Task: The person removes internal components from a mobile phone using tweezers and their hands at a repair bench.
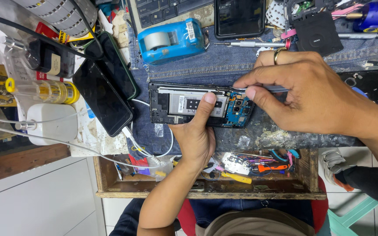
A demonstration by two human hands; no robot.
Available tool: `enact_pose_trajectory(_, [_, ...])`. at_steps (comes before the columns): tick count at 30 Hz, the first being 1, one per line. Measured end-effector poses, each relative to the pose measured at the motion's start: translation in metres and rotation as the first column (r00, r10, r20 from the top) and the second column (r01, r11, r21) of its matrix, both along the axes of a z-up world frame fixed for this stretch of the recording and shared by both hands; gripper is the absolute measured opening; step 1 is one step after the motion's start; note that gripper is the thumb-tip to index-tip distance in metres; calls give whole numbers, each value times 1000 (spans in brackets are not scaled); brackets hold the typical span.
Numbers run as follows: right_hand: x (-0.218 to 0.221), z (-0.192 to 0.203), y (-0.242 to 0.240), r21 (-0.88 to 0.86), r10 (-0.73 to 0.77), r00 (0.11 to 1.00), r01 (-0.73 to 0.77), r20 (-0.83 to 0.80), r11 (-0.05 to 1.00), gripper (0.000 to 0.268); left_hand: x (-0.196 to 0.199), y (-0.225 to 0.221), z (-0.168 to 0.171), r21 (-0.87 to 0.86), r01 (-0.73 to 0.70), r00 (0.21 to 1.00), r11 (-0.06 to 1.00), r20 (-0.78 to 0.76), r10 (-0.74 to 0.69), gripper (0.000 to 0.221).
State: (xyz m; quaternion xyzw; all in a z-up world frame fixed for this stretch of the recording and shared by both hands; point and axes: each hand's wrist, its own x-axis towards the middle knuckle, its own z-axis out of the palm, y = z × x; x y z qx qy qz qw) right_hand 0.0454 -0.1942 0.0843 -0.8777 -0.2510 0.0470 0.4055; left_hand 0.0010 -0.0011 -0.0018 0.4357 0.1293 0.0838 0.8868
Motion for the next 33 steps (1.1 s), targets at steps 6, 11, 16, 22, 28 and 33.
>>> enact_pose_trajectory(6, [-4, -1, 1, 19, 14, 999, -15, 41, 1000, 21, 0, -1, 3, 5, -4, 1000, 1000, -6, 4, 52])
enact_pose_trajectory(11, [-6, -1, 0, 5, 22, 999, -22, 50, 1000, 22, -2, -2, -2, 27, -8, 1000, 1000, 16, 8, 51])
enact_pose_trajectory(16, [-5, -1, 1, -4, 21, 997, -20, 80, 1000, 21, -3, -2, -2, 40, -7, 1000, 999, 30, 6, 47])
enact_pose_trajectory(22, [-5, -1, 2, -5, 23, 998, -23, 56, 1000, 22, -3, -2, -5, 54, -2, 999, 999, 40, -1, 43])
enact_pose_trajectory(28, [-5, 2, 3, -33, 15, 999, -14, 44, 999, 22, -3, -3, -4, 73, -16, 998, 997, 56, 12, 46])
enact_pose_trajectory(33, [-5, 4, 4, -53, 5, 999, -3, 46, 999, 22, -2, -4, -3, 83, -4, 998, 997, 58, -1, 44])
